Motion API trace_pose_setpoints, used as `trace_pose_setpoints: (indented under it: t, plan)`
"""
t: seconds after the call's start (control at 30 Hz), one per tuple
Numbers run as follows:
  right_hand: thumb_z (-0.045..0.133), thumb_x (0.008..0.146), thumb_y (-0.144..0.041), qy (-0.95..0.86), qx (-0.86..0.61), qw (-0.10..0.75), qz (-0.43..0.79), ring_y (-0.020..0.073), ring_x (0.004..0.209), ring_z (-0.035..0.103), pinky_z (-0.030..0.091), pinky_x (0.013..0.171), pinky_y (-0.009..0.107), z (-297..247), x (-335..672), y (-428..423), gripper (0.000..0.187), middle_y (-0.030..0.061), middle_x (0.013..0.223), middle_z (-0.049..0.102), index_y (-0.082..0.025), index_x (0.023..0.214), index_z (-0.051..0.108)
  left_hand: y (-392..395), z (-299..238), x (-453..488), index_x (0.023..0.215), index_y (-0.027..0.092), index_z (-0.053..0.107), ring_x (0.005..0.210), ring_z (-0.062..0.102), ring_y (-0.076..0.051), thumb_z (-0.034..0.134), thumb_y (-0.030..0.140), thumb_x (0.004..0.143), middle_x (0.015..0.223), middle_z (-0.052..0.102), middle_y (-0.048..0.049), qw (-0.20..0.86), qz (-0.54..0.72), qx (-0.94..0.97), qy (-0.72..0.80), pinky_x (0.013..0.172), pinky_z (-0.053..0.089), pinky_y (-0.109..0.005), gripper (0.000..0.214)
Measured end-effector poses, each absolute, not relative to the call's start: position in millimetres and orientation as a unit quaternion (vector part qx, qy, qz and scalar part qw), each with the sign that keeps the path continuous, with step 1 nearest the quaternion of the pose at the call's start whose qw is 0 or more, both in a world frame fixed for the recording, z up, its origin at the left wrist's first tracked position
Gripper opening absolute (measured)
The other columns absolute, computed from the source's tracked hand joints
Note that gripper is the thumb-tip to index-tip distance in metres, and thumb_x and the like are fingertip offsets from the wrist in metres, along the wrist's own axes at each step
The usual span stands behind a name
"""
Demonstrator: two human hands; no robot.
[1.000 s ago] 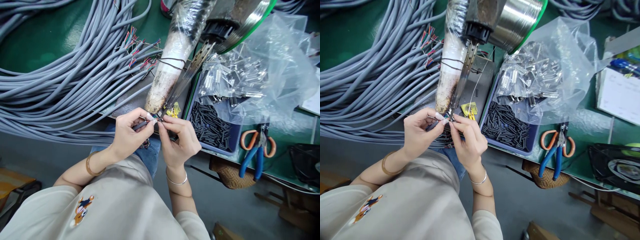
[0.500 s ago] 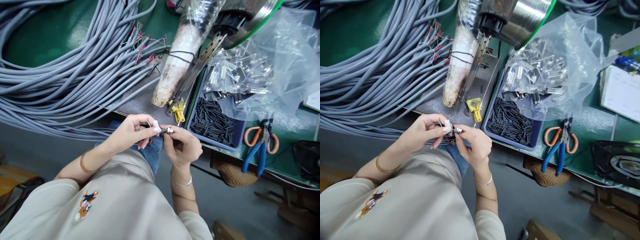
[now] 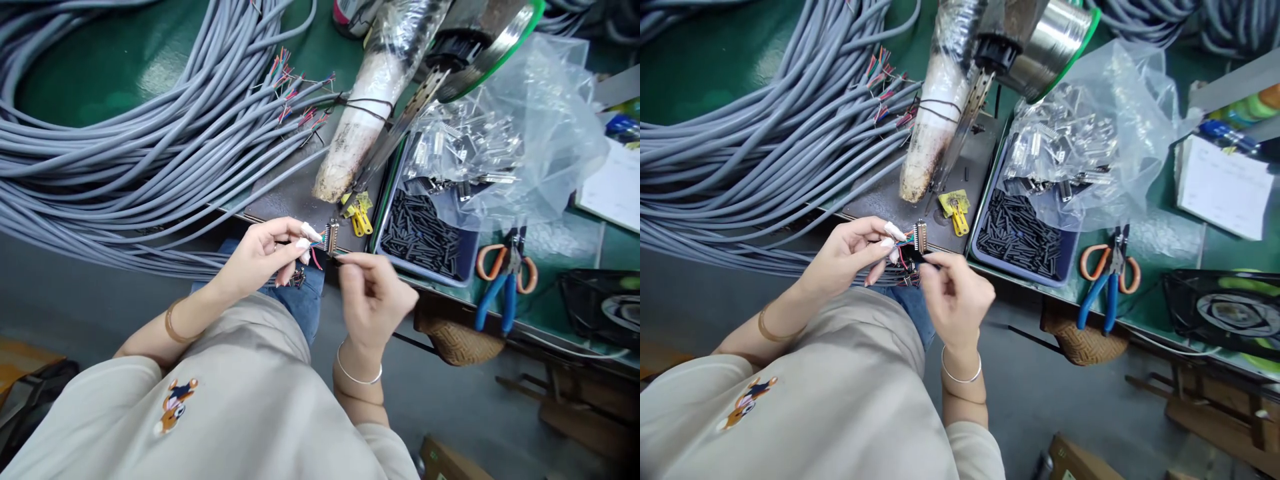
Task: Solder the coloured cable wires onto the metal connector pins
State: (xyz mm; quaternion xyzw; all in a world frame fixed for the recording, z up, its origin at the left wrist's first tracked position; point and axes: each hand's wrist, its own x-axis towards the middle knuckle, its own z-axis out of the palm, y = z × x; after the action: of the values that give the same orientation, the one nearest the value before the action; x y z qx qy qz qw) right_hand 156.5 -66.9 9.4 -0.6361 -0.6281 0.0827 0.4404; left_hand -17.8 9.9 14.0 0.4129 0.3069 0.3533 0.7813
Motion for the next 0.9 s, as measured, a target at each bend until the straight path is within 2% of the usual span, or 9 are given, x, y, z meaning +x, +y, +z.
trace_pose_setpoints:
  t: [0.1, 0.23, 0.3, 0.43, 0.53, 0.6, 0.7, 0.8, 0.9]
  plan:
    - [0.068, 0.096, -0.02, -0.694, -0.602, 0.384, 0.088, 0.004, 0.044, 0.039, 0.033, 0.048, 0.021, 14.3, 149.2, -68.9, 0.005, -0.0114, 0.055, 0.043, -0.022, 0.092, 0.068, 6.8, 15.1, -15.5, 0.101, 0.014, 0.07, 0.045, 0.049, -0.002, 0.07, 0.03, 0.093, 0.079, 0.066, 0.0005, 0.738, 0.367, 0.472, 0.314, 0.041, 0.04, -0.016, 0.018]
    - [0.063, 0.099, -0.019, -0.667, -0.616, 0.414, 0.063, 0.0041, 0.047, 0.046, 0.035, 0.049, 0.02, 16.5, 148.9, -66.5, 0.013, -0.0094, 0.059, 0.053, -0.022, 0.086, 0.065, 1.9, 14.4, -10.0, 0.095, 0.014, 0.076, 0.06, 0.052, -0.006, 0.073, 0.017, 0.086, 0.083, 0.071, -0.003, 0.582, 0.412, 0.626, 0.316, 0.055, 0.044, -0.018, 0.01]
    - [0.063, 0.099, -0.021, -0.651, -0.622, 0.43, 0.073, 0.0049, 0.047, 0.047, 0.036, 0.049, 0.02, 15.9, 152.4, -67.3, 0.015, -0.0084, 0.06, 0.056, -0.022, 0.084, 0.066, -0.2, 13.8, -6.8, 0.091, 0.014, 0.077, 0.064, 0.055, -0.008, 0.073, 0.016, 0.086, 0.082, 0.072, -0.0034, 0.54, 0.425, 0.662, 0.301, 0.057, 0.045, -0.018, 0.006]
    - [0.066, 0.098, -0.026, -0.593, -0.636, 0.484, 0.093, 0.0056, 0.046, 0.046, 0.036, 0.047, 0.021, 15.2, 159.9, -70.2, 0.019, -0.0073, 0.06, 0.057, -0.021, 0.08, 0.068, -1.9, 15.2, -2.9, 0.085, 0.014, 0.073, 0.066, 0.06, -0.009, 0.076, 0.025, 0.087, 0.08, 0.072, -0.0038, 0.605, 0.417, 0.599, 0.318, 0.061, 0.05, -0.019, 0.011]
    - [0.062, 0.1, -0.031, -0.507, -0.654, 0.551, 0.106, 0.0076, 0.052, 0.055, 0.04, 0.049, 0.021, 16.0, 163.3, -68.2, 0.021, -0.0044, 0.063, 0.065, -0.021, 0.086, 0.073, -0.7, 16.8, -3.6, 0.083, 0.015, 0.07, 0.062, 0.058, -0.007, 0.077, 0.026, 0.086, 0.079, 0.069, -0.0019, 0.646, 0.418, 0.545, 0.333, 0.06, 0.049, -0.018, 0.014]
    - [0.065, 0.099, -0.034, -0.5, -0.661, 0.537, 0.157, 0.0099, 0.059, 0.062, 0.043, 0.05, 0.021, 15.6, 163.8, -64.8, 0.018, -0.0007, 0.075, 0.074, -0.022, 0.1, 0.078, 0.9, 17.2, -4.9, 0.084, 0.015, 0.069, 0.061, 0.057, -0.007, 0.078, 0.029, 0.086, 0.08, 0.068, -0.0013, 0.661, 0.417, 0.532, 0.324, 0.058, 0.048, -0.018, 0.016]
    - [0.071, 0.093, -0.036, -0.518, -0.649, 0.488, 0.269, 0.0126, 0.069, 0.069, 0.048, 0.051, 0.022, 12.4, 162.1, -59.2, 0.028, 0.0029, 0.093, 0.08, -0.025, 0.118, 0.077, 3.6, 17.0, -7.2, 0.085, 0.016, 0.069, 0.063, 0.057, -0.007, 0.079, 0.031, 0.086, 0.079, 0.065, -0.0006, 0.672, 0.404, 0.54, 0.305, 0.059, 0.049, -0.018, 0.018]
    - [0.07, 0.094, -0.041, -0.48, -0.619, 0.508, 0.358, 0.0141, 0.074, 0.071, 0.056, 0.058, 0.024, 9.5, 161.0, -55.5, 0.029, 0.0026, 0.094, 0.081, -0.026, 0.117, 0.078, 5.3, 15.9, -9.1, 0.084, 0.016, 0.07, 0.069, 0.061, -0.01, 0.077, 0.029, 0.087, 0.081, 0.067, -0.0021, 0.66, 0.396, 0.566, 0.295, 0.063, 0.051, -0.019, 0.015]
    - [0.069, 0.094, -0.047, -0.459, -0.588, 0.513, 0.426, 0.014, 0.068, 0.07, 0.059, 0.059, 0.027, 10.6, 163.0, -54.7, 0.033, 0.0024, 0.09, 0.08, -0.025, 0.115, 0.079, 4.2, 15.1, -8.8, 0.083, 0.015, 0.071, 0.072, 0.063, -0.011, 0.074, 0.025, 0.088, 0.085, 0.071, -0.0049, 0.641, 0.389, 0.591, 0.298, 0.063, 0.05, -0.021, 0.011]
